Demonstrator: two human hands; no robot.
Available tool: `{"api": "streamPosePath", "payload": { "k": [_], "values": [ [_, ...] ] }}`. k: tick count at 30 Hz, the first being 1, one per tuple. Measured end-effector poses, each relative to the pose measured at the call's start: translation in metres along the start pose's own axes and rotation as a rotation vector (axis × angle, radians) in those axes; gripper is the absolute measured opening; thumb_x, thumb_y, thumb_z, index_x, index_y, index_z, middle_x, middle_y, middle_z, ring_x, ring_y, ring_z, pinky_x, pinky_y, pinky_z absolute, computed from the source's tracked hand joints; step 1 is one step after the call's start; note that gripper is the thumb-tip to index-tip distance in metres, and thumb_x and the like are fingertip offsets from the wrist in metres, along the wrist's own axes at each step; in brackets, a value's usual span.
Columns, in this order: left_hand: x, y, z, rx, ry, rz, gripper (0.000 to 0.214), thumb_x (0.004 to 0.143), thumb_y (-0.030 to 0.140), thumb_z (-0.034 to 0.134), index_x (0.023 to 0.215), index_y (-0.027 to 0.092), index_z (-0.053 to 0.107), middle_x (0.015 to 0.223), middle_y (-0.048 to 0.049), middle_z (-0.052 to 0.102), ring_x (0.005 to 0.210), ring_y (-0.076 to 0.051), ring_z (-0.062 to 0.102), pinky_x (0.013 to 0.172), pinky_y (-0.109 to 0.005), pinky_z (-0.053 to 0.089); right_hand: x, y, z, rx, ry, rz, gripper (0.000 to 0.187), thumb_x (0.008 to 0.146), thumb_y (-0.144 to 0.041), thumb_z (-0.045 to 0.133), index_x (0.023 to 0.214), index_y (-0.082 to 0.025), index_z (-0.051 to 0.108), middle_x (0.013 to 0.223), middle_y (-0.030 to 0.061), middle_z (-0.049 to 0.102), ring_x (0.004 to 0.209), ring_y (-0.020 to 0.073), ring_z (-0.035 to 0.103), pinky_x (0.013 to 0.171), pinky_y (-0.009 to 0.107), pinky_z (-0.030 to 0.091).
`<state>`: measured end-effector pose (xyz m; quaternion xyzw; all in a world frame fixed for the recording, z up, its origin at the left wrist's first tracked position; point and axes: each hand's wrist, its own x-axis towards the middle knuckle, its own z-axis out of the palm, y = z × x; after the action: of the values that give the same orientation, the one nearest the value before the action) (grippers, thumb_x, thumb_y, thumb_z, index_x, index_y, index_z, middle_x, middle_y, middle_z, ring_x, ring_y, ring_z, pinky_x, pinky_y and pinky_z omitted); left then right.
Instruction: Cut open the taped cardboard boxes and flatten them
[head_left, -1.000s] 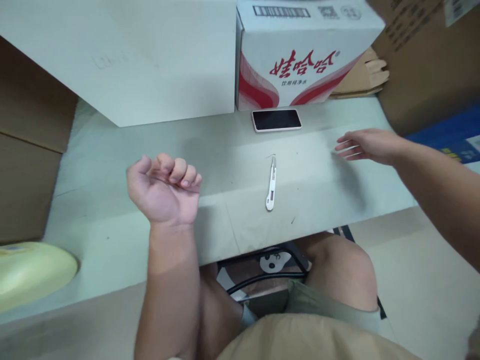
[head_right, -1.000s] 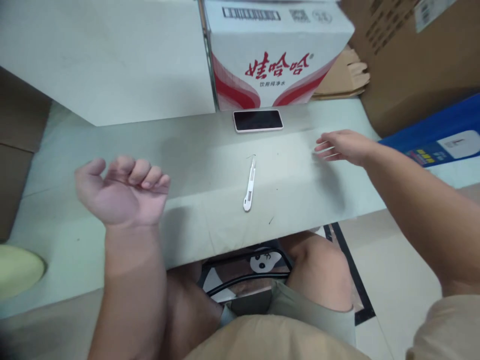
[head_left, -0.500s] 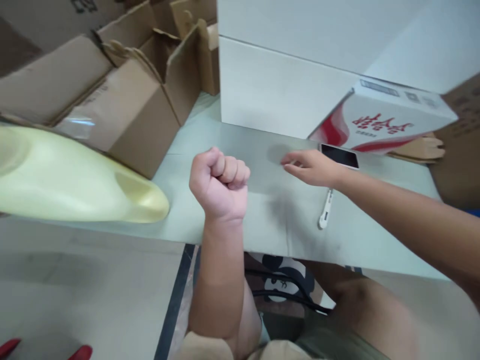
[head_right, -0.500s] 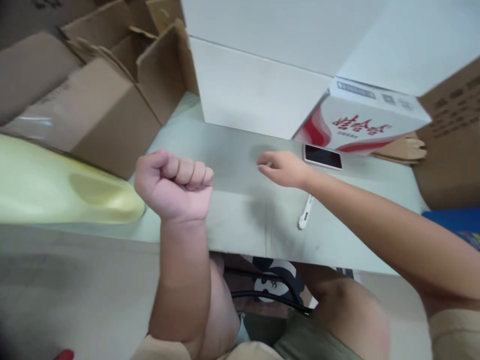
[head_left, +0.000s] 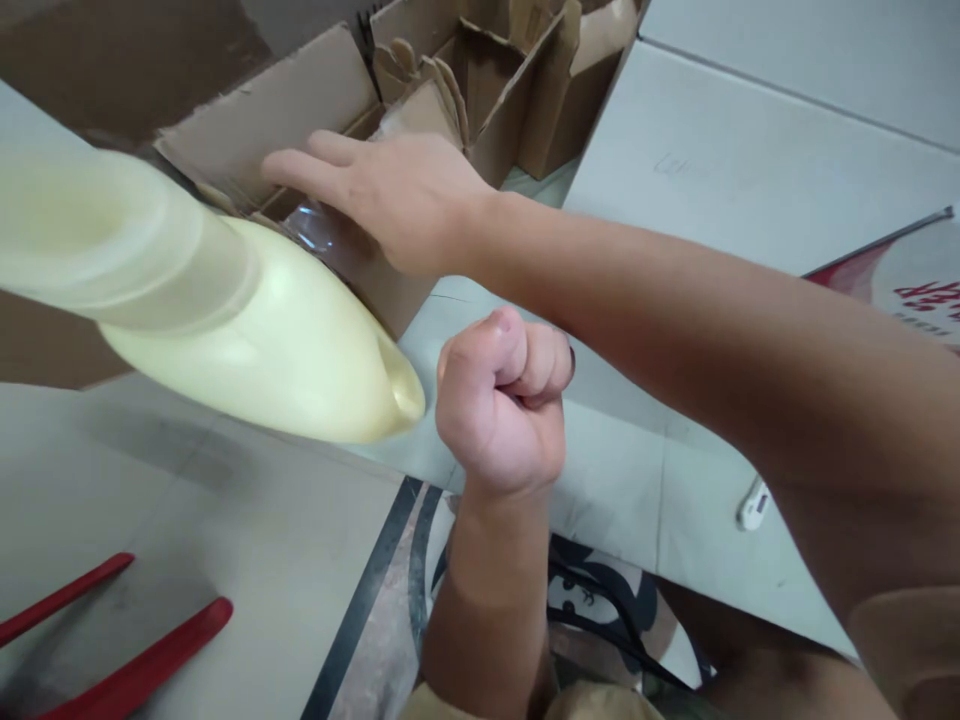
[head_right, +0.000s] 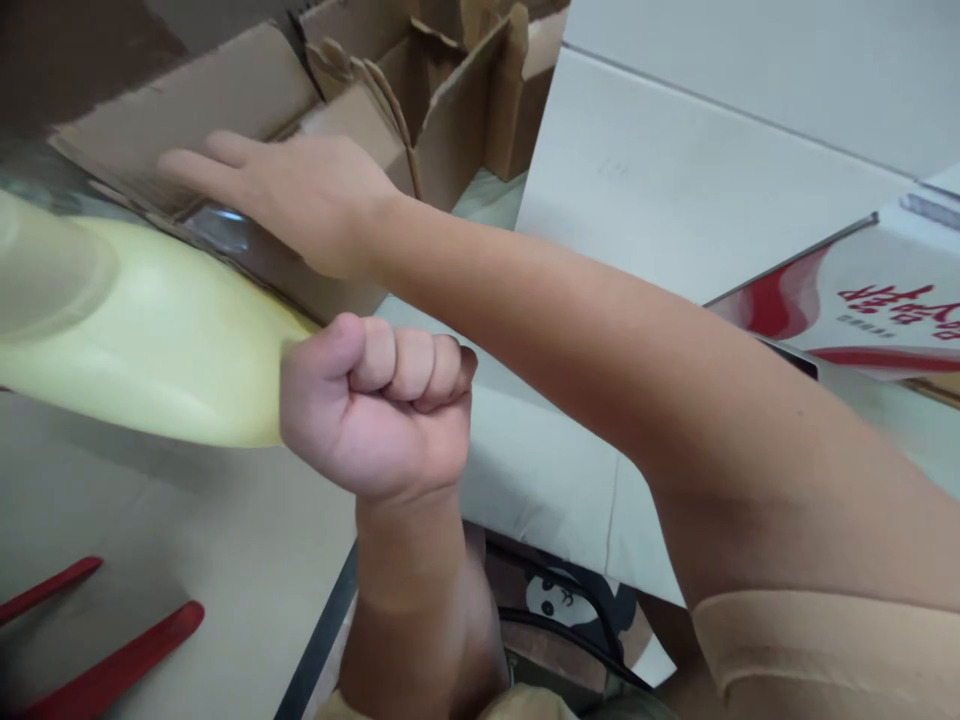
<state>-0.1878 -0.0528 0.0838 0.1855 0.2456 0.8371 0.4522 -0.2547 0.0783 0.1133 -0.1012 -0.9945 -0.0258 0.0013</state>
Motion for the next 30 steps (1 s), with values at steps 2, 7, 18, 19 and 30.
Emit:
{"api": "streamPosePath", "payload": {
  "k": [2, 7, 18, 19, 30],
  "values": [
    [-0.001, 0.001, 0.001, 0.014, 0.026, -0.018, 0.064, 0.095, 0.030, 0.058, 0.056, 0.019, 0.009, 0.052, 0.0052, 0.003, 0.043, -0.007, 0.011, 0.047, -0.031, 0.015, 0.002, -0.001, -0.002, -0.056, -0.025, 0.050, 0.060, 0.099, -0.008, 0.037, 0.152, -0.032, 0.046, 0.154, -0.0012, 0.055, 0.135, 0.0266, 0.063, 0.113, 0.044, 0.052],
    [-0.009, 0.003, 0.012, -0.001, 0.086, -0.015, 0.070, 0.105, 0.036, 0.054, 0.056, 0.020, 0.006, 0.054, 0.0055, 0.001, 0.042, -0.008, 0.011, 0.047, -0.031, 0.019, -0.027, 0.011, -0.003, -0.058, 0.034, 0.187, 0.032, 0.101, -0.014, 0.039, 0.120, -0.025, 0.063, 0.135, 0.0015, 0.063, 0.132, 0.0239, 0.062, 0.109, 0.038, 0.054],
    [-0.032, 0.011, 0.028, -0.031, -0.076, 0.113, 0.071, 0.096, 0.028, 0.062, 0.058, 0.019, 0.004, 0.051, 0.0063, -0.001, 0.043, -0.008, 0.004, 0.048, -0.032, 0.016, -0.127, 0.057, 0.008, 0.265, 0.254, 0.211, 0.057, 0.078, 0.006, 0.042, 0.122, -0.027, 0.058, 0.148, 0.0009, 0.057, 0.128, 0.0158, 0.058, 0.097, 0.028, 0.054],
    [-0.032, 0.010, 0.028, -0.028, -0.088, 0.124, 0.071, 0.095, 0.029, 0.064, 0.058, 0.020, 0.004, 0.051, 0.0064, -0.001, 0.043, -0.009, 0.004, 0.048, -0.032, 0.016, -0.126, 0.058, 0.005, 0.253, 0.291, 0.233, 0.053, 0.080, 0.005, 0.043, 0.120, -0.026, 0.058, 0.146, 0.0018, 0.058, 0.128, 0.0166, 0.058, 0.098, 0.029, 0.054],
    [-0.017, 0.013, 0.014, 0.010, -0.212, 0.182, 0.054, 0.095, 0.022, 0.054, 0.058, 0.020, 0.015, 0.049, 0.0059, 0.007, 0.044, -0.008, 0.011, 0.045, -0.030, 0.014, 0.012, 0.102, -0.019, 0.171, 0.284, 0.516, 0.014, 0.087, -0.018, 0.068, 0.087, -0.005, 0.063, 0.122, 0.0178, 0.078, 0.124, 0.0280, 0.073, 0.108, 0.042, 0.056]
  ]
}}
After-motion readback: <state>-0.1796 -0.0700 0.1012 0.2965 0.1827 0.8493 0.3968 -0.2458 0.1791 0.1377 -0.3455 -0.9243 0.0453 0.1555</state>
